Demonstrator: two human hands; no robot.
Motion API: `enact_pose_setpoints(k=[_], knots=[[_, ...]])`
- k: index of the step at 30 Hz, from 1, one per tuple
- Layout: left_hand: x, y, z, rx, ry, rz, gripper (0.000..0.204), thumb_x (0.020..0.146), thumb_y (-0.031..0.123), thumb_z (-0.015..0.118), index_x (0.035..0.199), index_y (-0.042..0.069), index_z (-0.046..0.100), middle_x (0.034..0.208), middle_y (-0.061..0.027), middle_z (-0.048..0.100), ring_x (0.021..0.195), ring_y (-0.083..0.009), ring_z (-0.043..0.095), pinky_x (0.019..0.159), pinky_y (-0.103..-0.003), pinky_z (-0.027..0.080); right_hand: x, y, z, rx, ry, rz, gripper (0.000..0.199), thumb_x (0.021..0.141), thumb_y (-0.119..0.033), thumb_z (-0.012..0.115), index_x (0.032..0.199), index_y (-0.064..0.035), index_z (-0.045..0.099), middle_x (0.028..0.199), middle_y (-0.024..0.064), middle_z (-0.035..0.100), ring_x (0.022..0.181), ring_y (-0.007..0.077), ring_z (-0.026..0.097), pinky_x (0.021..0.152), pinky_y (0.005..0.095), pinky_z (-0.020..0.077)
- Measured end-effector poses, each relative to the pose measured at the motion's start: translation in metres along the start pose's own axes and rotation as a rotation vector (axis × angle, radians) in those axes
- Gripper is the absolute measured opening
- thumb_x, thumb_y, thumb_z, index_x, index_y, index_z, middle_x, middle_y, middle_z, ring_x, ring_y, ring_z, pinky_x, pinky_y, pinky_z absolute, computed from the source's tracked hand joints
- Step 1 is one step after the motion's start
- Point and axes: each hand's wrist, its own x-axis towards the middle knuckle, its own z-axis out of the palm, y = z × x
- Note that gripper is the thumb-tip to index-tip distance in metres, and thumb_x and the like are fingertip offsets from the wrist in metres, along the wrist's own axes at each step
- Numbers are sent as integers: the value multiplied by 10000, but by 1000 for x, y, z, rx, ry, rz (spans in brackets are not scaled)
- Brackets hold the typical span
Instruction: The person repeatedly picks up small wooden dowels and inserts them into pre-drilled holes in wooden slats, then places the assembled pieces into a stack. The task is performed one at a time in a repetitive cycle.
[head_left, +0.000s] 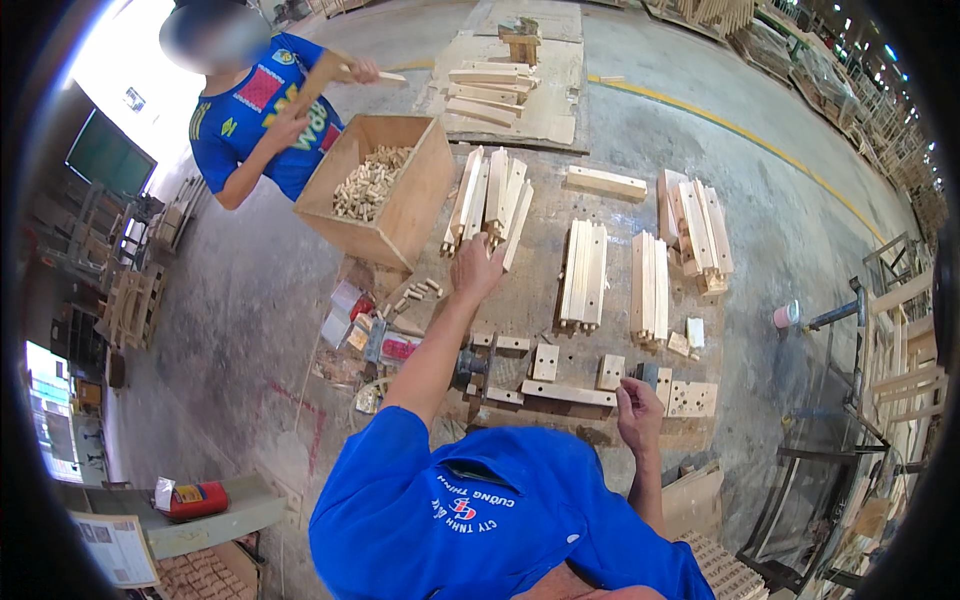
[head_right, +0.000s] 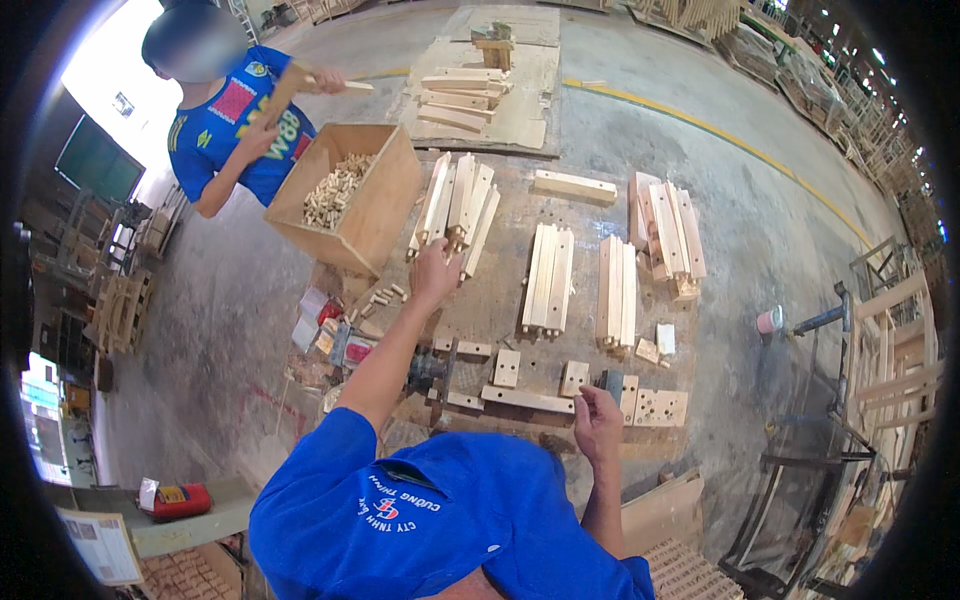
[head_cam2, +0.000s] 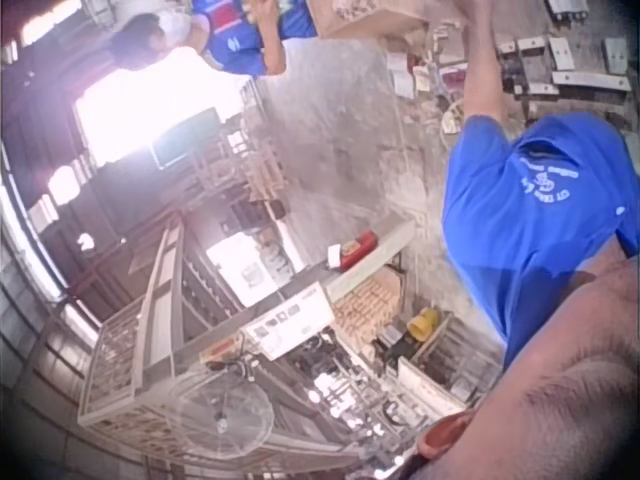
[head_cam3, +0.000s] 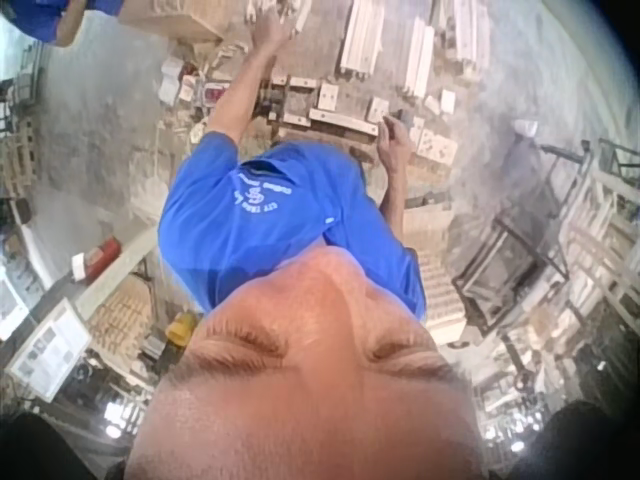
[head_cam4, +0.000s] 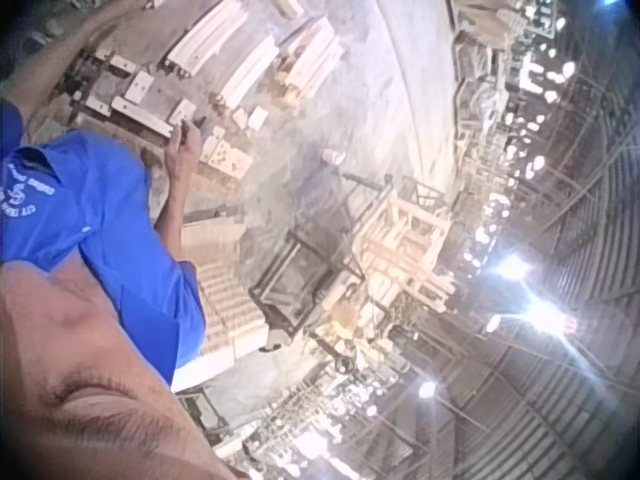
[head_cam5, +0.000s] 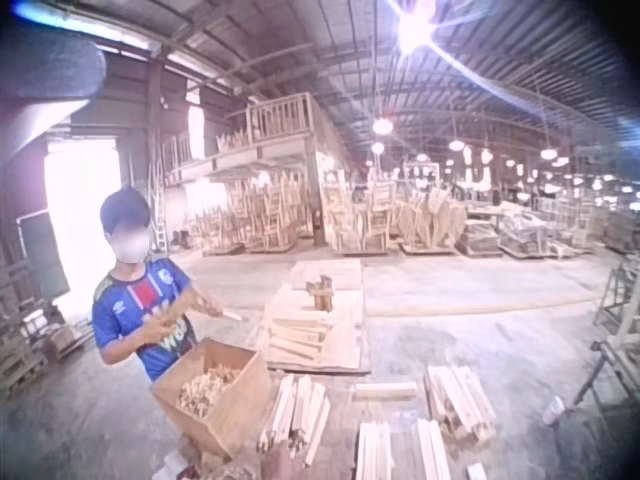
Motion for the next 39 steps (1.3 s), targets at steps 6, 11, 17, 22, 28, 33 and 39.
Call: enact_pose_setpoints(k=[6,11,17,22,28,33,39], knots=[[83,42,13,165,-150,-188,637,933,406,739,1360,-21,540,1369,-258,604,1314,-425,571,1069,-536,493,28,2,1,-94,-83,-12,180,988,-85,704,1127,30,706,954,110,727,832,155,705,770,296,570],[115,35,40,324,-112,-183,726,897,367,783,1380,-75,471,1277,-294,670,1224,-399,663,1023,-498,536,46,9,-1,-113,-110,-2,181,981,-79,703,1129,26,715,964,139,735,821,184,722,756,314,581],[127,40,55,351,-199,-250,805,841,336,800,1423,-72,420,1222,-293,702,1172,-379,703,1002,-483,546,56,22,2,-110,-98,48,180,953,-101,716,1107,-9,721,921,164,727,804,271,734,748,365,581],[119,36,51,216,-217,-286,674,891,333,740,1361,-59,458,1225,-270,704,1186,-404,688,1008,-499,534,70,13,7,-139,-156,68,185,952,-105,718,1115,-17,721,909,161,734,828,265,745,751,363,591],[99,23,50,122,-150,-250,616,921,336,716,1356,-22,467,1192,-273,696,1131,-441,688,982,-539,528,72,12,8,-148,-201,63,201,953,-111,719,1137,-31,718,948,158,738,825,261,746,742,360,592],[47,31,74,108,50,9,635,920,269,732,1404,5,418,1162,-272,644,1070,-461,673,913,-571,531,76,9,13,-140,-237,62,200,955,-105,719,1127,-5,722,953,150,744,804,222,725,745,340,579],[19,10,89,371,46,174,597,917,237,727,1390,13,440,1136,-236,615,1041,-428,652,866,-551,529,77,11,15,-112,-224,78,212,967,-102,713,1146,12,715,962,134,746,802,185,702,753,325,569]])
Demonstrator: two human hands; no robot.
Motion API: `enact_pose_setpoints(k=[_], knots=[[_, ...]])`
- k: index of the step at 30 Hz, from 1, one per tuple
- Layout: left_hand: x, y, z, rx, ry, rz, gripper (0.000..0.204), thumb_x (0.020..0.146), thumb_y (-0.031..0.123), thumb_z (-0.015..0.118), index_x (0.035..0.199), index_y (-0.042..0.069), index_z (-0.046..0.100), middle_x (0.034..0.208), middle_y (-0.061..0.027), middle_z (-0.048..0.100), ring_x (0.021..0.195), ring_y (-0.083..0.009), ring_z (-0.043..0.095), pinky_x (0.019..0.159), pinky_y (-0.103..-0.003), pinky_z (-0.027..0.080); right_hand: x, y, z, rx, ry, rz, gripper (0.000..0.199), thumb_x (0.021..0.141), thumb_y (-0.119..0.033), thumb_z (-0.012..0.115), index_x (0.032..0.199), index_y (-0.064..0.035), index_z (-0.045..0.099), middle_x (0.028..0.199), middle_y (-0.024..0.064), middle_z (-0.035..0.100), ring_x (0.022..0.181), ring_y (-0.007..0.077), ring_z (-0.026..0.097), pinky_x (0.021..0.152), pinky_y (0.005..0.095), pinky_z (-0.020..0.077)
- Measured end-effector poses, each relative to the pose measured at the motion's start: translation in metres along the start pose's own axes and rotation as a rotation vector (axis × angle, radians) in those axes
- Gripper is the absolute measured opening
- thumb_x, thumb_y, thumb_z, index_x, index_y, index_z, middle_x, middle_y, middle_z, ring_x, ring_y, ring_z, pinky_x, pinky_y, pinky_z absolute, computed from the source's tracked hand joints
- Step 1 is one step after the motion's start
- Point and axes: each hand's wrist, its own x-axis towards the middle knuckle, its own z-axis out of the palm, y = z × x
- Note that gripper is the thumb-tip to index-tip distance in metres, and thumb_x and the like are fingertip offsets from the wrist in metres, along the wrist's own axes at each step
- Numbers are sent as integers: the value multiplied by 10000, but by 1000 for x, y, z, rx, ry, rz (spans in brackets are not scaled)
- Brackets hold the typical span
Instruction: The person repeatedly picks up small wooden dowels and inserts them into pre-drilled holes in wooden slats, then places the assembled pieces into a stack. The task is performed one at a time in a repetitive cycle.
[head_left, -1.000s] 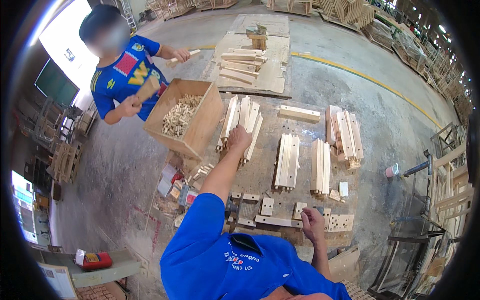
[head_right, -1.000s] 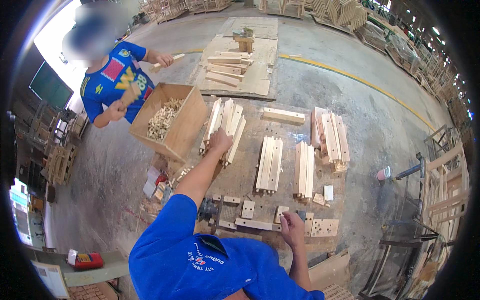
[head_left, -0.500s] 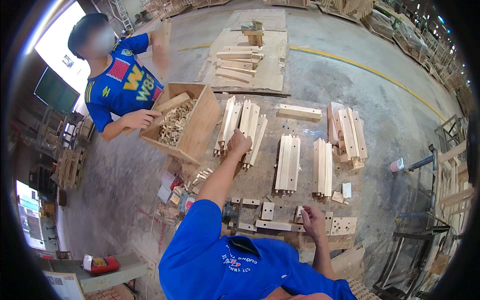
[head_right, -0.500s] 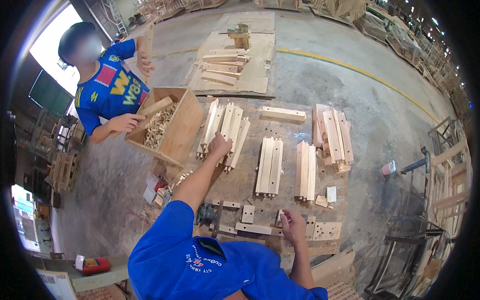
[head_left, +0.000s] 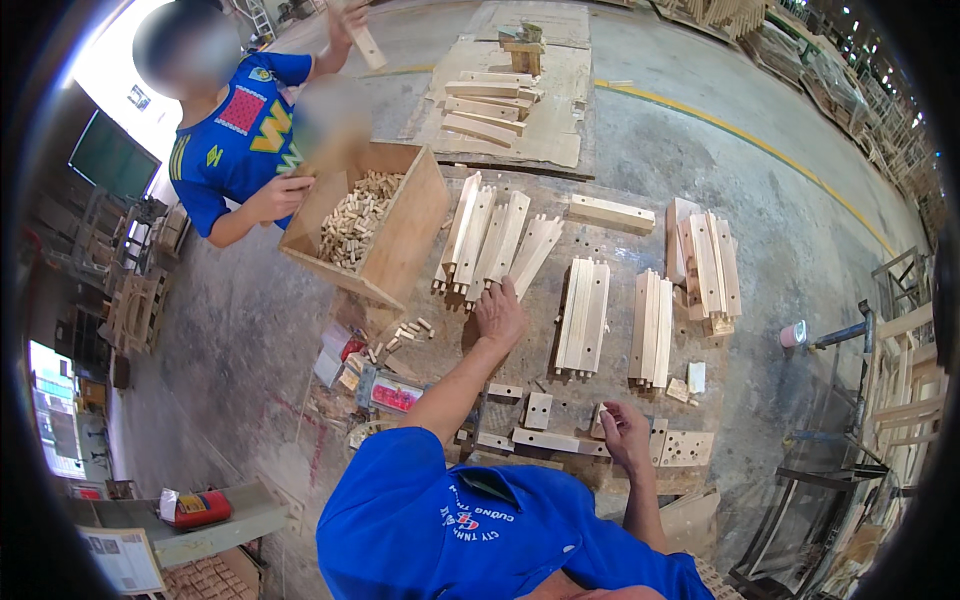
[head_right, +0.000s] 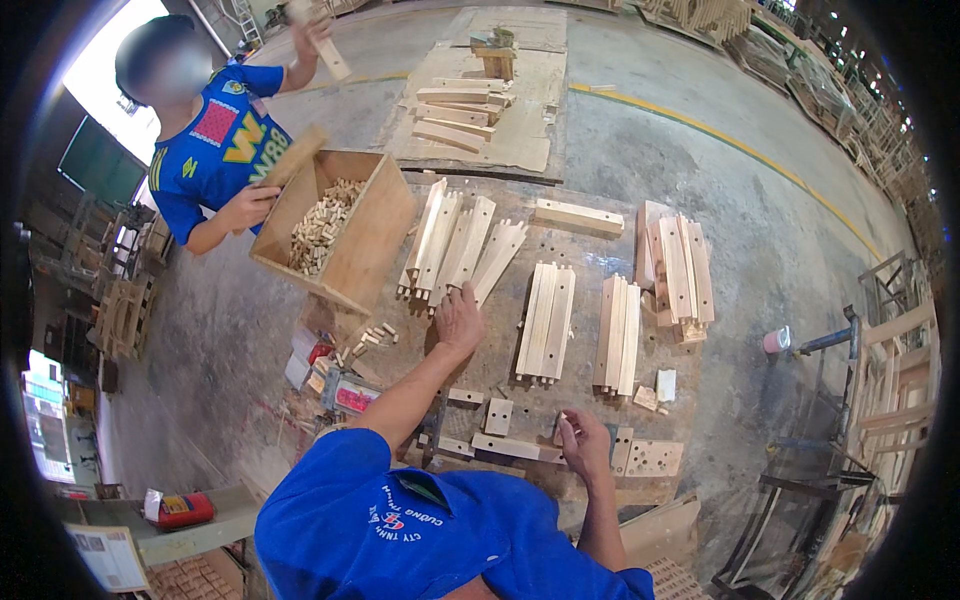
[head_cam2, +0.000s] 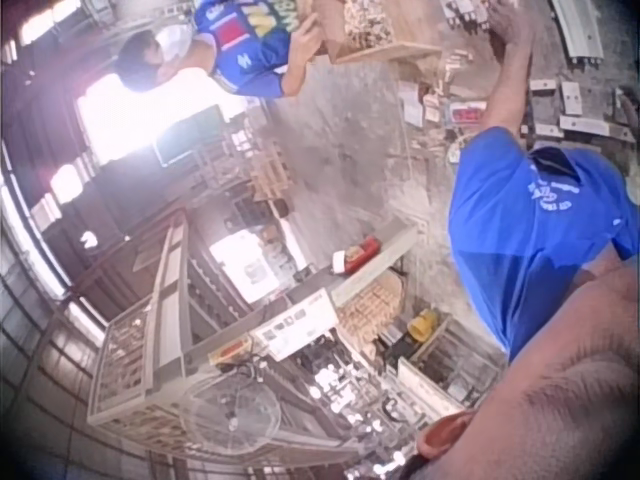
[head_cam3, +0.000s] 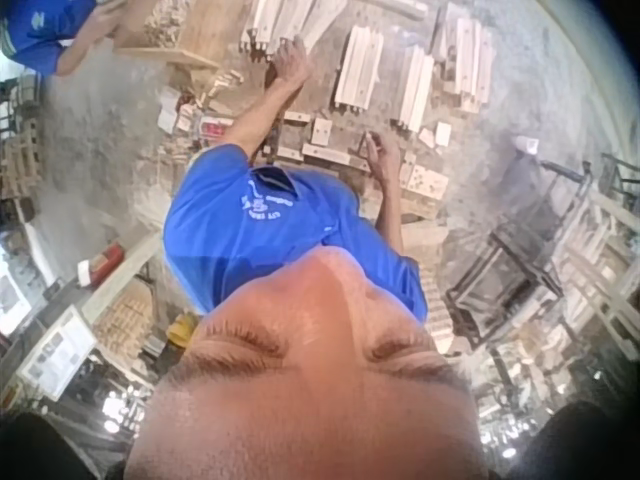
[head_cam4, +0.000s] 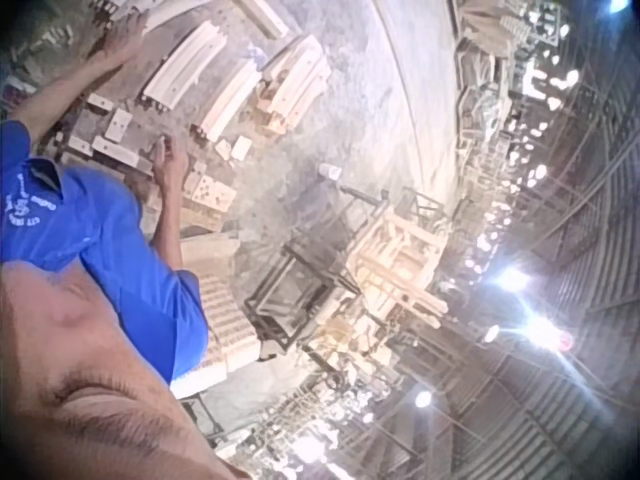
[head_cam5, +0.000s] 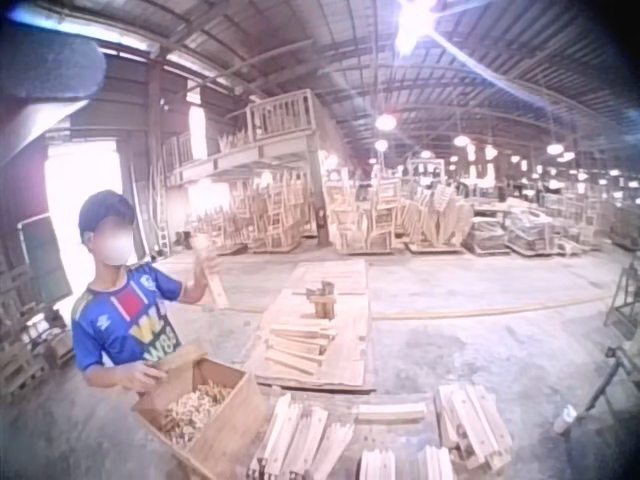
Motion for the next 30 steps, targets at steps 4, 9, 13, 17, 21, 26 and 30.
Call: enact_pose_setpoints(k=[4,9,13,17,21,26,30], knots=[[-5,-1,8,10,-12,-30,494,938,194,687,1345,19,468,1170,-262,602,1067,-433,656,871,-554,529,-3,1,3,16,-3,40,221,966,-98,714,1159,8,718,967,136,753,812,189,709,757,323,569],[-15,32,11,-242,-233,-188,527,923,226,705,1336,7,461,1198,-356,573,1078,-497,658,907,-577,528,-2,-2,8,-82,-31,-32,225,958,-103,711,1158,-2,722,972,158,757,837,224,738,756,351,584],[-36,31,-1,-718,-265,-339,542,934,267,719,1364,27,492,1122,-237,650,1000,-386,694,871,-534,556,4,-8,11,34,-23,-58,237,1004,-143,685,1189,1,716,1013,117,766,868,170,722,782,324,578],[-65,8,-37,-1559,-467,-389,414,1021,272,657,1353,59,532,1026,-99,691,902,-218,709,769,-392,594,18,-20,19,512,-94,224,322,1072,-215,627,1332,-26,642,1092,75,735,957,148,704,811,300,565],[-105,-9,-83,-1925,-886,-395,392,1055,267,632,1366,46,543,1094,-94,697,923,-173,707,752,-326,594,53,-73,31,983,-207,370,401,1078,-288,625,1382,-27,592,1165,82,719,950,160,697,818,283,571],[-146,8,-105,-2045,-980,-355,476,1059,293,633,1431,23,509,1119,-93,696,936,-177,707,793,-340,599,72,-95,50,1136,-296,223,410,1072,-307,638,1377,-42,567,1078,13,729,895,116,693,775,259,559],[-157,5,-117,-1975,-993,-277,560,1051,208,670,1523,40,418,1209,-56,654,1048,-124,676,887,-307,589,59,-104,59,1048,-153,229,357,1008,-220,738,1249,-49,538,998,28,706,825,99,650,747,266,545]])
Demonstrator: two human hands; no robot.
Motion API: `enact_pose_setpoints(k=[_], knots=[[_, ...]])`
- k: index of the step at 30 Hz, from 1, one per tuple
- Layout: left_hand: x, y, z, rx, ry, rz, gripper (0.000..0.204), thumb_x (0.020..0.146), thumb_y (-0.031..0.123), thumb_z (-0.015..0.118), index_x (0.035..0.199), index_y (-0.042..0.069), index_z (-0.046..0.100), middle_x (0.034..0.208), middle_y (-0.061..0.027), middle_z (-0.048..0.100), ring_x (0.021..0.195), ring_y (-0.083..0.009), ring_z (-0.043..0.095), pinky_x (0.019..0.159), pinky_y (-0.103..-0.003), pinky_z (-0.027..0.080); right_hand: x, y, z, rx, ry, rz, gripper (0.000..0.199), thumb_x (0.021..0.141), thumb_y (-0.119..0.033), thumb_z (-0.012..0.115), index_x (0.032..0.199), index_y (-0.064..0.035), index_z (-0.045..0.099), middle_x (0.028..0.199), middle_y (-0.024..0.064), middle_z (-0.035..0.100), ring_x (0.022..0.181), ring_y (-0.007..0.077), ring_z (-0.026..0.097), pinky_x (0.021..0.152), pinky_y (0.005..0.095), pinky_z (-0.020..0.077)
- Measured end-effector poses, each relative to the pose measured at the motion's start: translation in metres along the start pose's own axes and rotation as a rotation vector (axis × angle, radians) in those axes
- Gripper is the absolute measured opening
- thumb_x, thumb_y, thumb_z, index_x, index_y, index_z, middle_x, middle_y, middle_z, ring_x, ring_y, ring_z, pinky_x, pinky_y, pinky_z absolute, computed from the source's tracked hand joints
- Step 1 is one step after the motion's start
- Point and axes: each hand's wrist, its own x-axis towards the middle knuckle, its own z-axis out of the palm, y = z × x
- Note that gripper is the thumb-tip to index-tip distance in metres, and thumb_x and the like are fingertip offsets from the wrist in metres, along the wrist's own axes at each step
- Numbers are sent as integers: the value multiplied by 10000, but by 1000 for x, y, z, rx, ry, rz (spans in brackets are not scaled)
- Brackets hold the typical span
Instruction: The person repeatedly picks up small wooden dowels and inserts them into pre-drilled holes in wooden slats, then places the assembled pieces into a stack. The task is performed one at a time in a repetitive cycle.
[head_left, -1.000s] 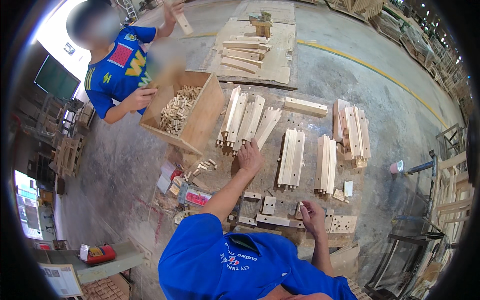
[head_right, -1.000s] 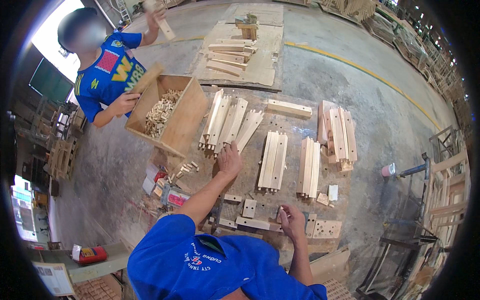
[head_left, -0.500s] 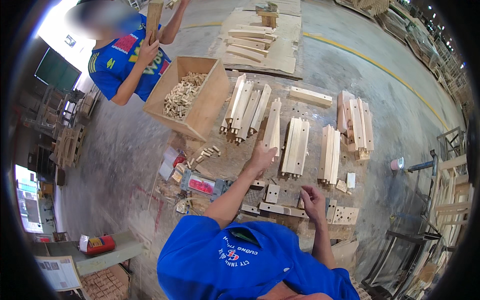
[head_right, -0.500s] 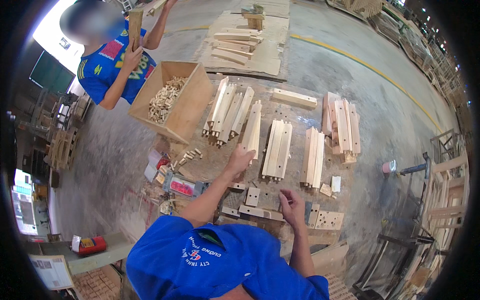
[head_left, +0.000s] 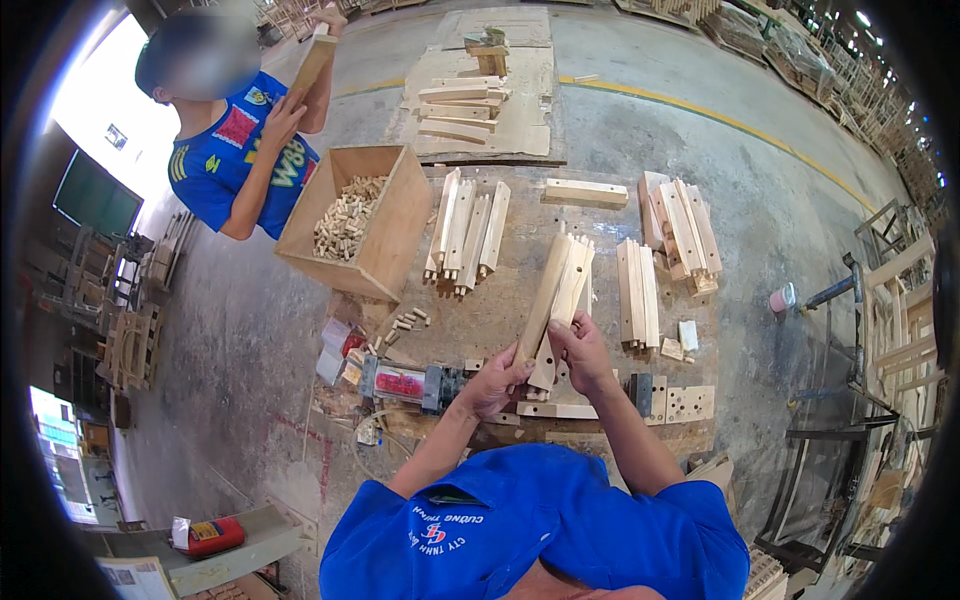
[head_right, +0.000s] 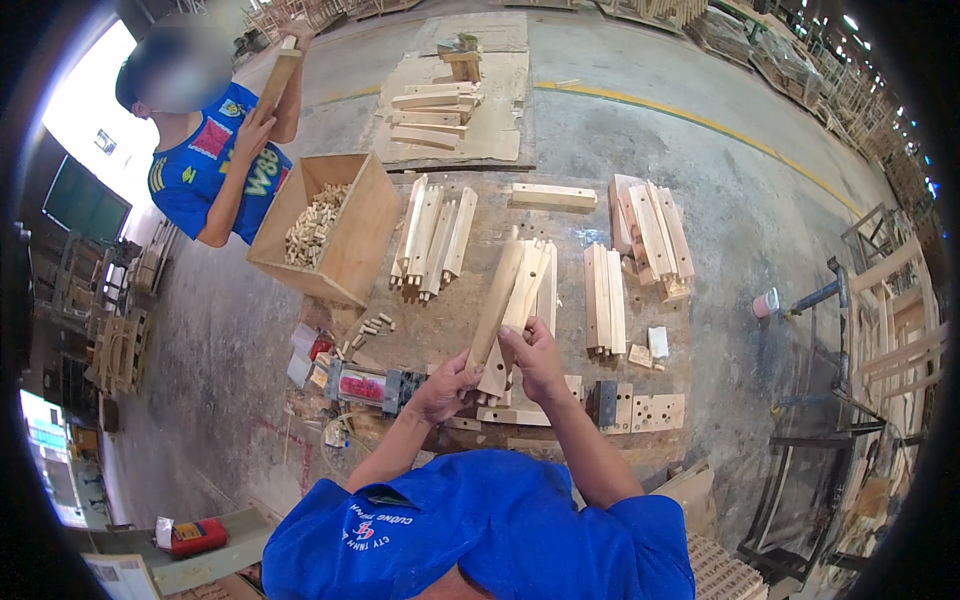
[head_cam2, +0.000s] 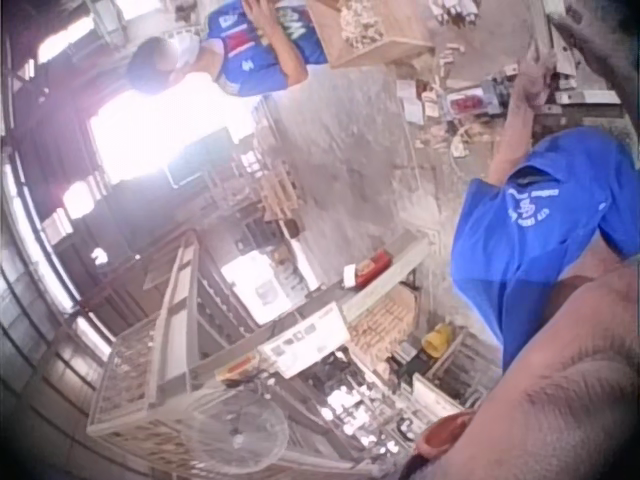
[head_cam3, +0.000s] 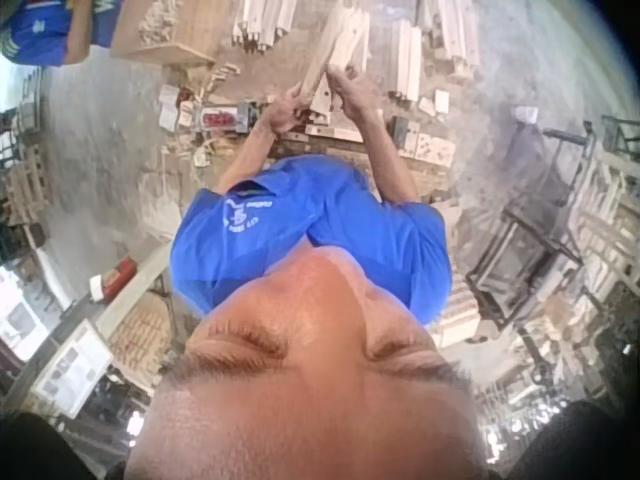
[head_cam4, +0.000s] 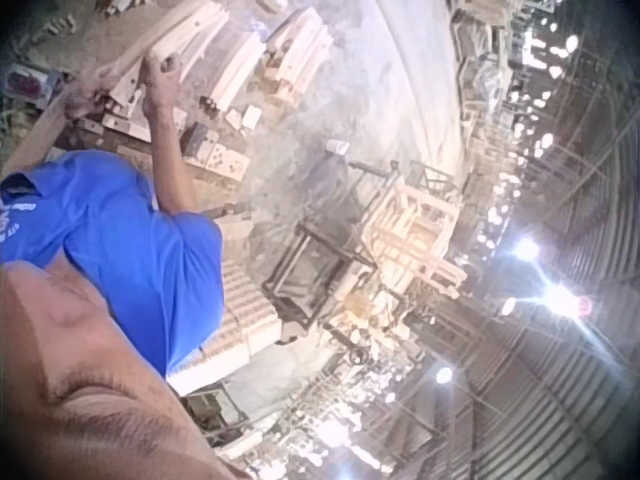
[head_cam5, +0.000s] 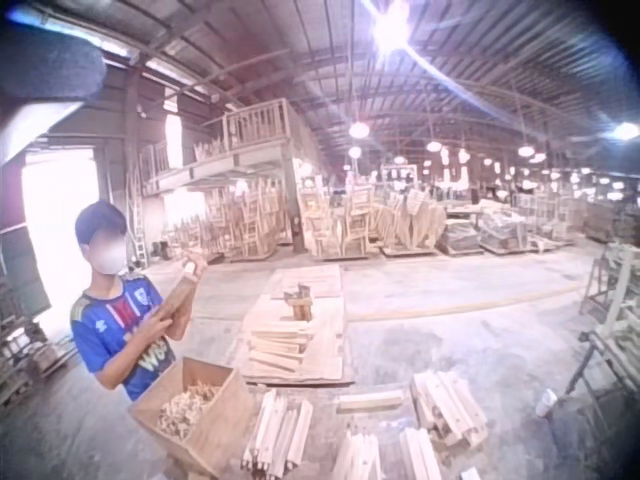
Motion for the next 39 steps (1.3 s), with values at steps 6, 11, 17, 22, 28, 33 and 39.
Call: enact_pose_setpoints(k=[6,11,17,22,28,33,39], knots=[[7,-19,18,496,185,165,641,1008,173,742,1519,4,394,1265,-99,646,1049,-147,668,903,-323,582,-10,7,0,-178,127,-220,336,1037,-154,655,1296,-18,489,1201,127,683,989,147,680,854,318,560],[8,-27,42,755,298,227,651,989,147,750,1509,0,386,1286,-137,630,1113,-186,657,938,-339,564,-18,13,10,-363,218,-426,468,1105,-183,470,1518,20,383,1436,192,523,1290,231,541,1089,379,454],[11,-36,39,873,274,387,708,960,92,751,1538,23,348,1366,-183,584,1285,-251,590,1039,-391,520,-34,20,14,-555,234,-525,590,1094,-253,512,1552,83,351,1415,251,530,1333,302,530,1132,420,422],[8,-46,33,775,248,437,836,925,89,780,1590,28,278,1408,-202,567,1311,-298,587,1077,-420,498,-43,2,22,-416,81,-484,584,1007,-180,691,1472,54,424,1246,177,633,1127,228,647,960,371,530],[1,-36,55,1101,309,494,883,929,133,787,1626,44,253,1434,-189,550,1323,-309,576,1109,-426,481,-38,-19,22,-428,68,-419,514,989,-146,722,1410,-5,462,1171,94,638,1068,164,635,934,340,530],[-5,14,20,555,143,229,908,909,216,826,1631,66,297,1505,-170,518,1436,-310,477,1171,-445,428,-46,-15,15,-549,-16,-519,510,958,-111,712,1404,-2,489,1128,128,666,998,196,677,867,345,550],[17,36,71,805,183,472,671,893,192,841,1451,24,508,1276,-119,680,1178,-211,660,1020,-360,538,-58,8,12,-851,-165,-754,385,949,-82,703,1314,-40,586,1102,154,664,1002,272,672,874,387,540]])
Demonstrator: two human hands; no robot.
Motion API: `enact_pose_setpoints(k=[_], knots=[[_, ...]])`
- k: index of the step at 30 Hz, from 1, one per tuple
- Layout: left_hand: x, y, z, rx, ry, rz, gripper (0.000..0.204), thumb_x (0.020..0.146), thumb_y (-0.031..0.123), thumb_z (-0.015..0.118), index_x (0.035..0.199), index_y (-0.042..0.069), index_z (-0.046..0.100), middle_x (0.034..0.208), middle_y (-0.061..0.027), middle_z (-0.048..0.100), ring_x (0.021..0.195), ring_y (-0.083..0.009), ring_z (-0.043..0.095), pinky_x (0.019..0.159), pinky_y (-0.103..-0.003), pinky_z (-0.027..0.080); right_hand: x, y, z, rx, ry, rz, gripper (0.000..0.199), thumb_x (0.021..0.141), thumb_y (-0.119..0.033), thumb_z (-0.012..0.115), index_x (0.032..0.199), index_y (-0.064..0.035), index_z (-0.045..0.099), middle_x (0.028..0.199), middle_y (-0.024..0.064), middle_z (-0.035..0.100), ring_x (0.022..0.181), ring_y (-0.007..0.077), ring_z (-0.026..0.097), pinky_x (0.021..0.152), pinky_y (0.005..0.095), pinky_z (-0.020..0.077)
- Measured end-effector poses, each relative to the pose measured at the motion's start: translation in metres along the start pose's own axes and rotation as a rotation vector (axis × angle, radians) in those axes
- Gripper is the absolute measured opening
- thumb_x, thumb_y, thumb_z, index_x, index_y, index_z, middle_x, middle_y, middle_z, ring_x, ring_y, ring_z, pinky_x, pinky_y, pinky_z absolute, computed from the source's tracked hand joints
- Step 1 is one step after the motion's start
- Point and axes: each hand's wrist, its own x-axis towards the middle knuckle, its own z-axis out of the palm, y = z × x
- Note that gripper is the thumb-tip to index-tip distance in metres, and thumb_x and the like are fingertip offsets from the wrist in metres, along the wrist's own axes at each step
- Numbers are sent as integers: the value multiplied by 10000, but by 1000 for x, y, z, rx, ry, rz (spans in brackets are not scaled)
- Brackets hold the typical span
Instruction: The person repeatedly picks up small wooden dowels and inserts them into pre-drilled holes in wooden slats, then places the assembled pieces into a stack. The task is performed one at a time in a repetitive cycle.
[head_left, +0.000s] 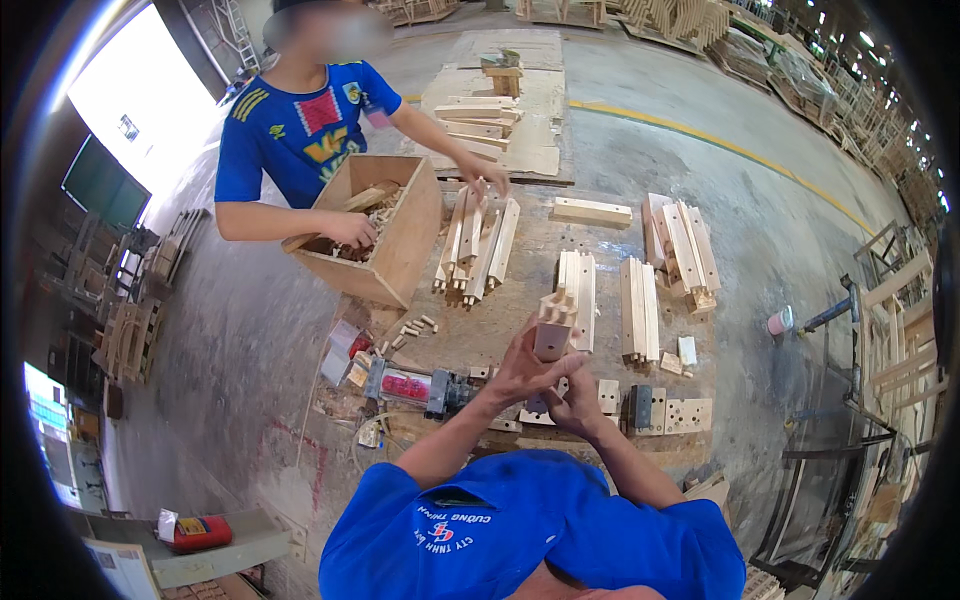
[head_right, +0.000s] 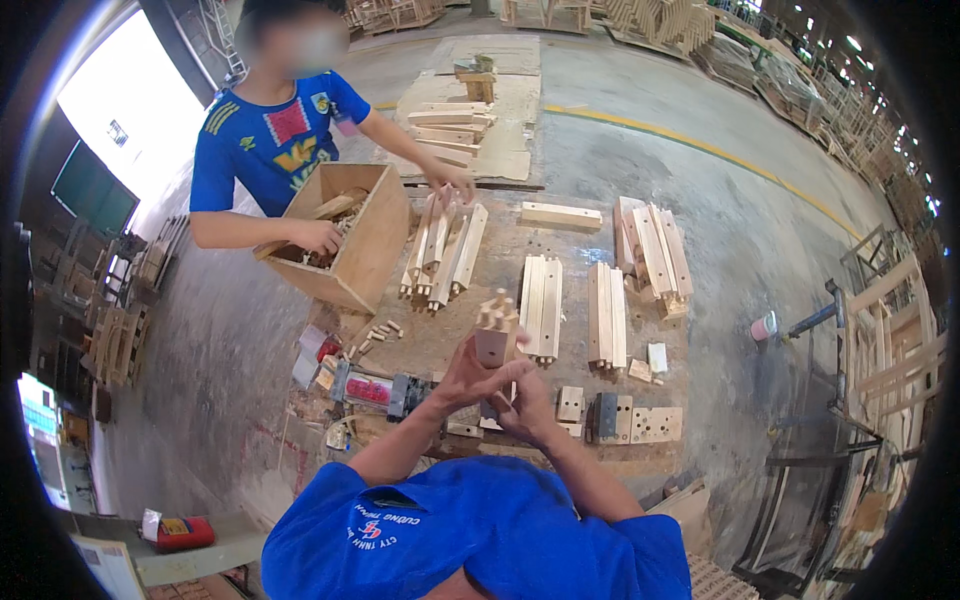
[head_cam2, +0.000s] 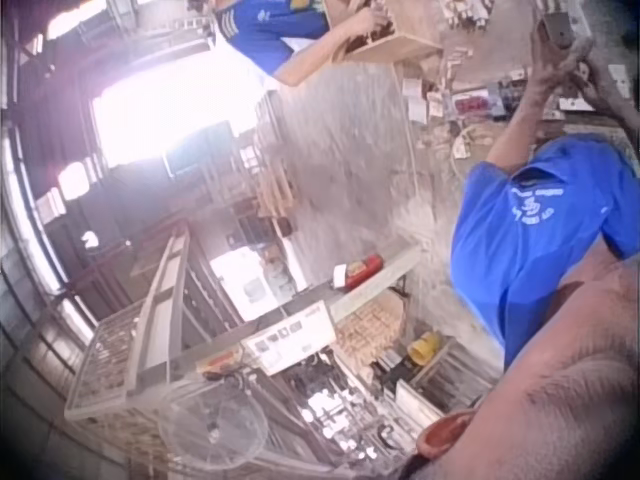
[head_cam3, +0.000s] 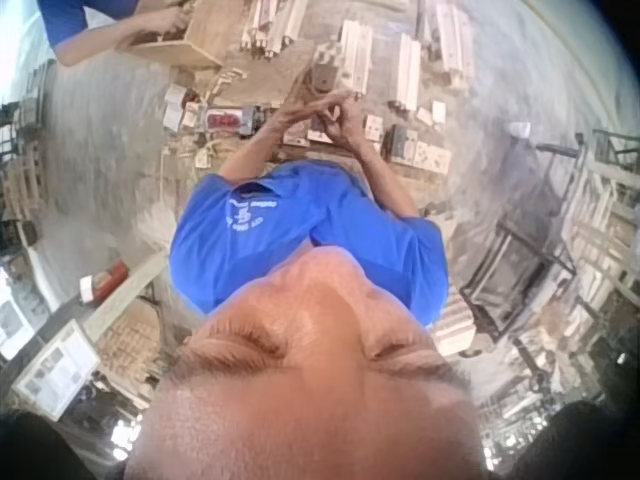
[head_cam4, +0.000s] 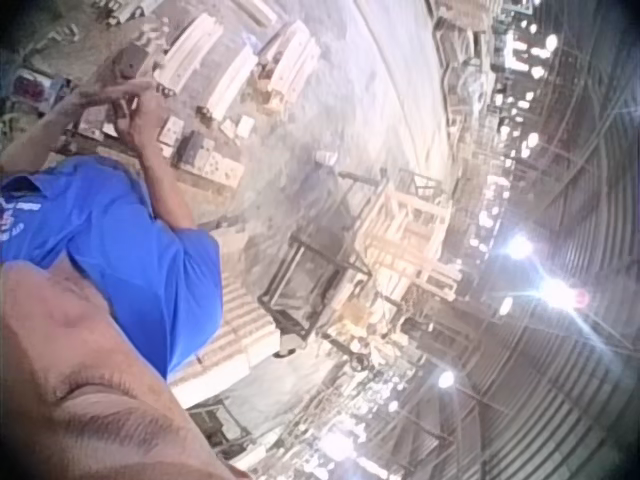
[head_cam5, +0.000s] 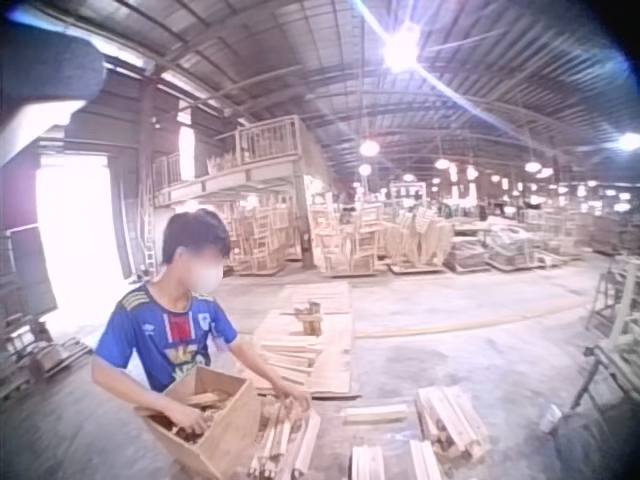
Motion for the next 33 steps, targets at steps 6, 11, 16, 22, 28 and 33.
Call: enact_pose_setpoints(k=[6,11,16,22,28,33], knots=[[-5,-19,-5,158,210,91,473,884,102,794,1278,12,548,1005,-117,722,866,-214,715,774,-368,588,14,-46,-43,-286,106,57,158,960,-75,711,1106,-23,683,945,127,688,770,239,659,675,364,517],[-6,-13,2,390,305,265,568,803,94,843,1275,29,535,1002,-183,703,889,-366,733,765,-414,590,41,-82,-54,-120,173,23,84,988,-73,687,1053,-19,689,840,127,672,683,230,626,635,331,500],[-9,-6,6,348,325,267,618,764,72,861,1286,44,533,1066,-193,701,959,-403,733,783,-434,595,58,-95,-48,-232,157,-79,103,978,-66,698,1060,-6,683,814,121,644,677,235,625,607,346,495],[-15,-13,5,402,348,345,667,754,93,887,1311,61,522,1082,-188,700,981,-400,730,798,-443,599,56,-89,-40,-212,195,-188,92,977,-47,692,1051,8,694,832,139,657,683,250,633,613,343,506],[-12,-13,6,438,313,423,658,766,120,894,1294,49,508,1059,-190,694,958,-413,726,767,-451,596,50,-77,-39,-151,205,-162,67,976,-32,686,1029,9,697,858,139,676,689,245,636,625,334,509],[-13,-20,6,471,314,415,675,772,92,895,1330,42,517,1096,-174,691,975,-371,734,787,-426,593,48,-74,-40,-76,196,-80,60,974,-26,684,1024,6,696,864,137,679,695,233,633,638,323,506]])
